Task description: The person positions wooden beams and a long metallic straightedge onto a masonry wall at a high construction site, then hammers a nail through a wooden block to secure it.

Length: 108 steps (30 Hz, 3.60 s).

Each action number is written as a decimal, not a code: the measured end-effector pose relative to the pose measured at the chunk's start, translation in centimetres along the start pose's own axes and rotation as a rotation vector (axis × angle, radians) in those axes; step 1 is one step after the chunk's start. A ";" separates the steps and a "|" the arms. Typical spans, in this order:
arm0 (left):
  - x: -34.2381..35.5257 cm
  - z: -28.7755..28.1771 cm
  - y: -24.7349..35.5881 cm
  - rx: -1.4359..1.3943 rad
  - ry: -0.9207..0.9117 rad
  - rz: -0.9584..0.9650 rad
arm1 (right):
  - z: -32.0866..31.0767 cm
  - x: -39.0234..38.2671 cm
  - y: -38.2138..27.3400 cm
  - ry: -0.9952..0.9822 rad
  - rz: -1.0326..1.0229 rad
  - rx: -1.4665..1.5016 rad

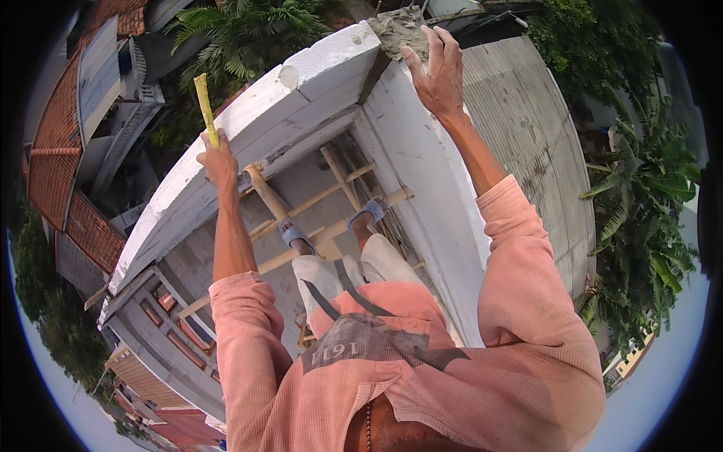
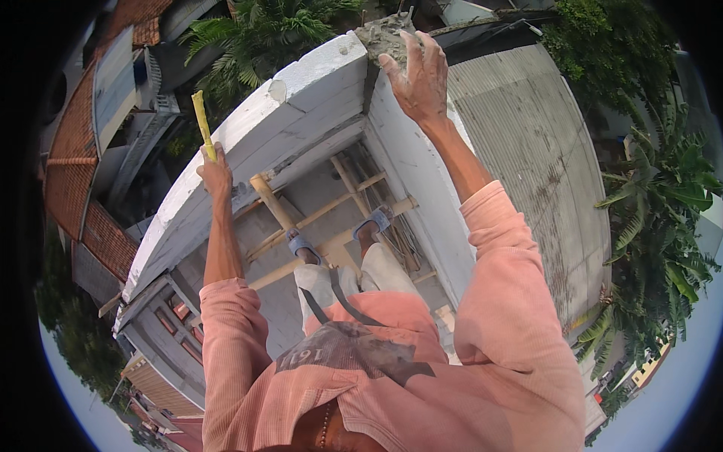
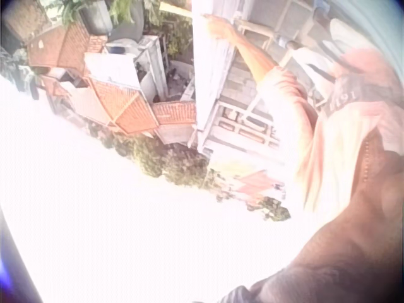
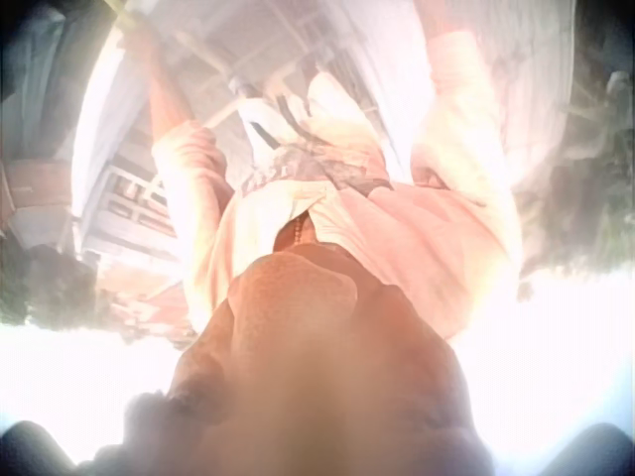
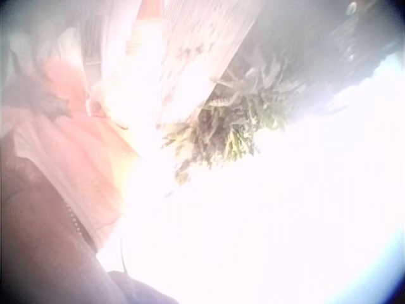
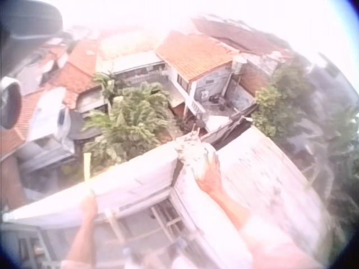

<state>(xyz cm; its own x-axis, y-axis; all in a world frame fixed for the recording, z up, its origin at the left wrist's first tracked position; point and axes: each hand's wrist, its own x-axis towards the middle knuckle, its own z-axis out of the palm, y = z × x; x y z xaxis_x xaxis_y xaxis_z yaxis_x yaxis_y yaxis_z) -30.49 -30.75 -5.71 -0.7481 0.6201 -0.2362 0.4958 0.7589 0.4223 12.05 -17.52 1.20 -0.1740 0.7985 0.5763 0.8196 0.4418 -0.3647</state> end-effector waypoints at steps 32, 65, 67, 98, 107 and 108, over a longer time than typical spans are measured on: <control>-1.3 1.1 1.6 -0.204 0.081 -0.102 | 11.9 12.3 0.1 -0.513 0.495 0.174; -1.9 0.0 -0.4 -0.223 0.181 -0.017 | 12.8 12.0 2.6 -0.600 0.304 0.107; -2.0 0.8 -0.5 -0.249 0.223 -0.043 | 13.3 12.1 3.3 -0.594 0.255 0.165; -2.0 -0.9 -0.9 -0.419 0.111 -0.048 | 16.7 0.2 -25.3 -0.922 -0.814 -0.349; -10.6 -5.6 -11.9 -0.781 0.239 -0.026 | 19.3 -0.5 -23.7 -0.855 -0.826 -0.346; -12.8 -5.8 -14.7 -0.749 0.306 -0.081 | 19.5 -0.4 -23.3 -0.809 -0.861 -0.325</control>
<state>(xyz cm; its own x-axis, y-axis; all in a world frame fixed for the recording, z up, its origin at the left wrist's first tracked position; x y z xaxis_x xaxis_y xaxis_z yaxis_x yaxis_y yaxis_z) -30.77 -51.00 -3.88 -0.9102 0.4047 -0.0876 0.0887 0.3972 0.9134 -17.59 -20.13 -4.82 -0.9204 0.3711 -0.1233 0.3475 0.9208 0.1770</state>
